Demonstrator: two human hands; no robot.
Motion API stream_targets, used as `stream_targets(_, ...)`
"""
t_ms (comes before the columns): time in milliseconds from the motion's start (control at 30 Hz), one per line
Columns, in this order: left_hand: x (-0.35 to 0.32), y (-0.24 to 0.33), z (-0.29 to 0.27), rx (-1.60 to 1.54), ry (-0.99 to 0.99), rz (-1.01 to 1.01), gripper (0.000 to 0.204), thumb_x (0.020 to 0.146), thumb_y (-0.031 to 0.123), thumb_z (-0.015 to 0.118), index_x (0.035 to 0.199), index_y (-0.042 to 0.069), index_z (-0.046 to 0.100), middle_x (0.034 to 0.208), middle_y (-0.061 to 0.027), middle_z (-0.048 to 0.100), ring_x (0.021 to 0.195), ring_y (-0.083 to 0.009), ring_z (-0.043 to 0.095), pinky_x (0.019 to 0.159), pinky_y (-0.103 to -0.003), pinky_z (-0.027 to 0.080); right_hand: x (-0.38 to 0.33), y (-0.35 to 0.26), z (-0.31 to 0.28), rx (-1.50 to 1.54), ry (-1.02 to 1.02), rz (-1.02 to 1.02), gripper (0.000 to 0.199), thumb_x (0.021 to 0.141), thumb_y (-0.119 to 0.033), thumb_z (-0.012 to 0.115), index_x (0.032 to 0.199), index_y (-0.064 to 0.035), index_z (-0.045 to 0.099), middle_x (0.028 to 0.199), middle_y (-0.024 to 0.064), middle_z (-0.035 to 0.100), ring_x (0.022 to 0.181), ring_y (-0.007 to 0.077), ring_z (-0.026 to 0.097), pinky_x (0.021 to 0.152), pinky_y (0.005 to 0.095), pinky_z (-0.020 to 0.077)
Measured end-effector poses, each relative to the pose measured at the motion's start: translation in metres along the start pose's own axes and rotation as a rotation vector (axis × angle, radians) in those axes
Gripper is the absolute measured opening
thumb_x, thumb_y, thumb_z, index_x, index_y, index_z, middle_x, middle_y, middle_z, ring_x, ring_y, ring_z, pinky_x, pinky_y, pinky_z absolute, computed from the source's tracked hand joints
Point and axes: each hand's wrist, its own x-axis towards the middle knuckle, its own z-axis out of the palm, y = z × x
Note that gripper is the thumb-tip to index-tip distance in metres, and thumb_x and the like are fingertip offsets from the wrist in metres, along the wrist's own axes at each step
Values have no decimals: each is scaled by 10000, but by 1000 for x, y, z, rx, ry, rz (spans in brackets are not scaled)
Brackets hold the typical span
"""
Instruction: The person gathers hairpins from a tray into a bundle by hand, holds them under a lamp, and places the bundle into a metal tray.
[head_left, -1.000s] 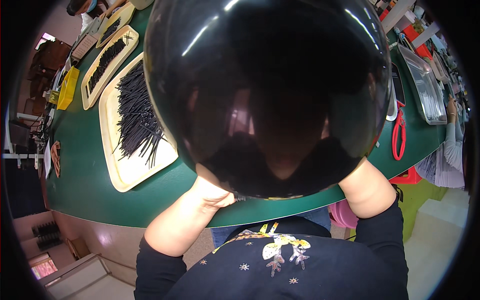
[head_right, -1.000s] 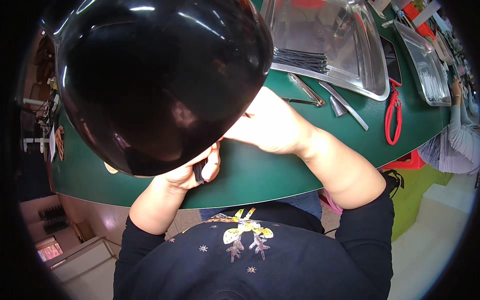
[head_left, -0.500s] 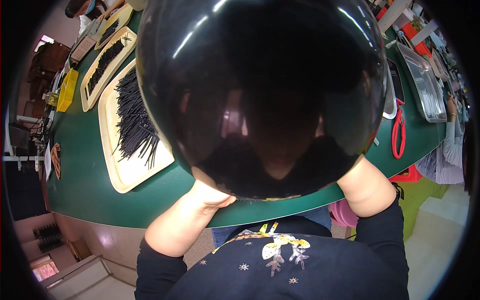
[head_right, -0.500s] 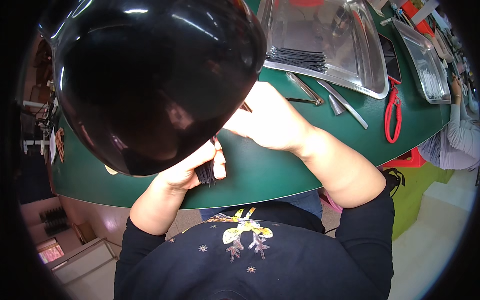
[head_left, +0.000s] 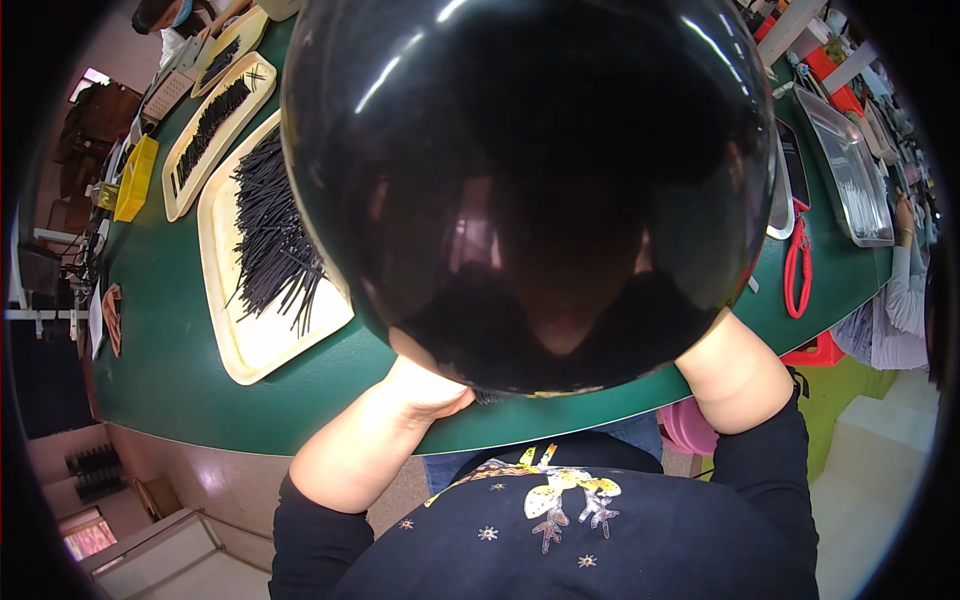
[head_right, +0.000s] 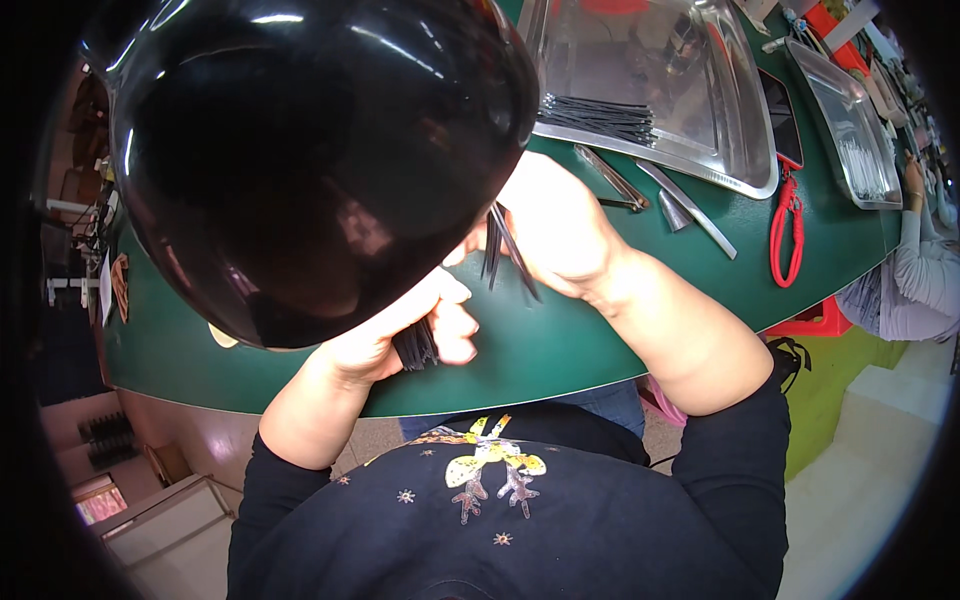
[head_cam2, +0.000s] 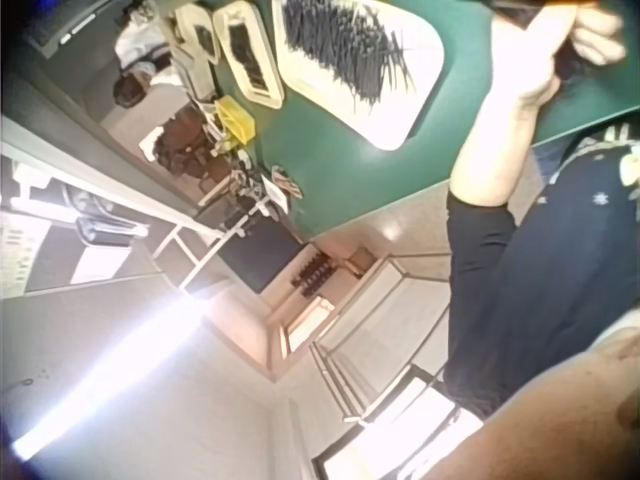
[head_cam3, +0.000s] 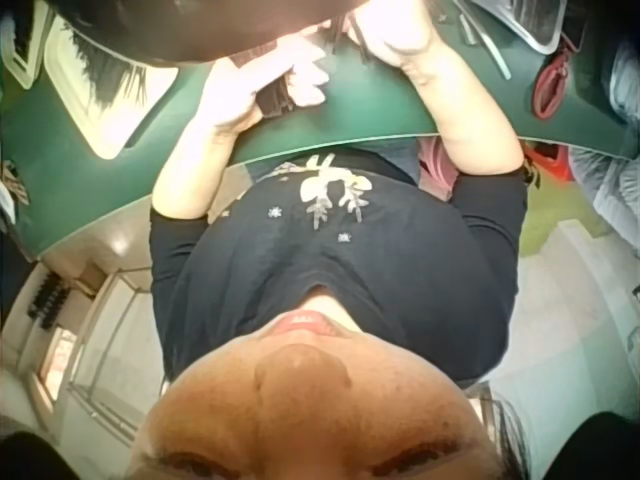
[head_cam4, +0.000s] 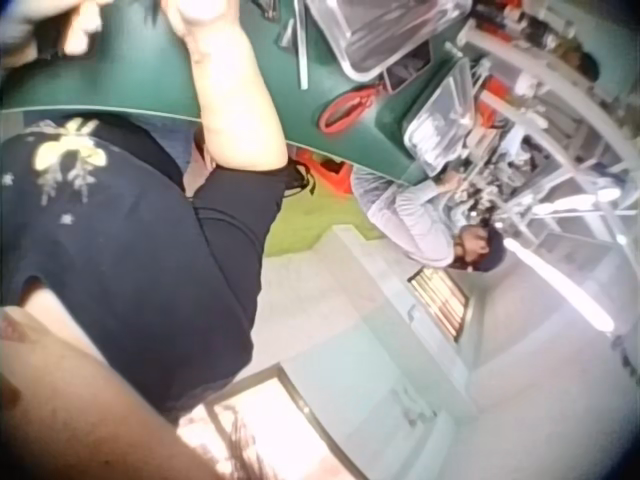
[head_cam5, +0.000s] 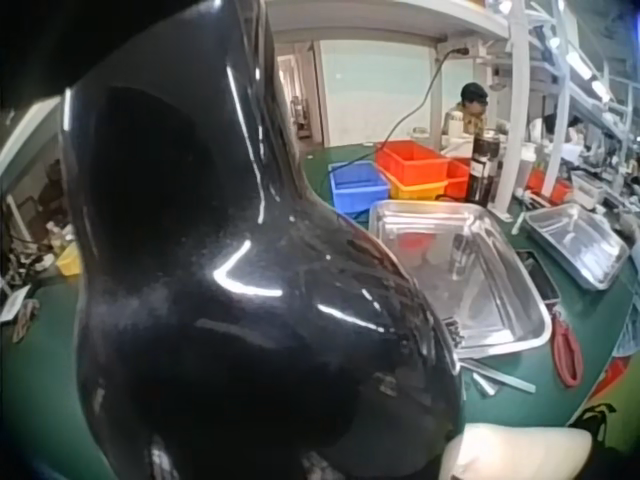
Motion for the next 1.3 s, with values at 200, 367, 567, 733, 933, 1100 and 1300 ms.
stream_targets(200, -4, -9, -8, -29, -137, 14, 305, 991, 241, 464, 1117, -23, 551, 882, -157, 667, 604, -176, 640, 504, -249, 497, 2, -29, 32, -784, -324, 35, 198, 866, -153, 611, 961, 20, 612, 840, 85, 662, 691, 122, 601, 658, 264, 489)
stream_targets(367, -7, 6, 4, -18, 252, -50, 267, 967, 223, 527, 1090, -14, 530, 787, -69, 594, 574, -125, 583, 508, -226, 485, 7, -17, 18, -467, -291, 19, 144, 861, -117, 593, 877, 22, 626, 748, 60, 629, 662, 112, 582, 624, 263, 485)
stream_targets(567, -10, -8, -22, -220, 219, -205, 198, 950, 188, 564, 1034, 10, 583, 776, -79, 635, 602, -125, 608, 524, -246, 507, 12, -39, 49, -527, -163, -19, 105, 862, -26, 559, 929, 27, 621, 751, 53, 638, 692, 117, 598, 663, 278, 499)
stream_targets(733, -9, -4, -18, -193, 210, -200, 190, 940, 177, 579, 1010, 2, 602, 775, -104, 655, 588, -180, 620, 536, -283, 520, 8, -26, 33, -488, -17, 58, 109, 859, -5, 548, 950, 33, 592, 752, 41, 621, 691, 84, 575, 646, 251, 484)
stream_targets(933, -8, -7, -20, -89, 230, -108, 148, 925, 129, 583, 974, -9, 606, 766, -123, 658, 569, -209, 631, 528, -309, 532, 5, -20, 16, -684, -164, -250, 164, 839, 27, 536, 997, 36, 583, 731, 15, 599, 635, 35, 509, 563, 209, 418)
stream_targets(1100, -4, 5, -1, -32, 253, -91, 106, 913, 84, 583, 956, -12, 597, 759, -135, 656, 558, -219, 634, 527, -316, 536, 0, -13, 44, -889, -7, -522, 168, 822, 7, 556, 986, 34, 586, 718, -1, 569, 613, 22, 460, 538, 197, 386)
stream_targets(1300, -4, 7, 2, -16, 278, -105, 93, 909, 61, 580, 960, -15, 590, 760, -133, 655, 569, -216, 635, 538, -314, 539, 4, -28, 30, -730, -87, -130, 106, 867, -25, 538, 952, 22, 579, 746, 23, 601, 574, 36, 500, 520, 201, 406)
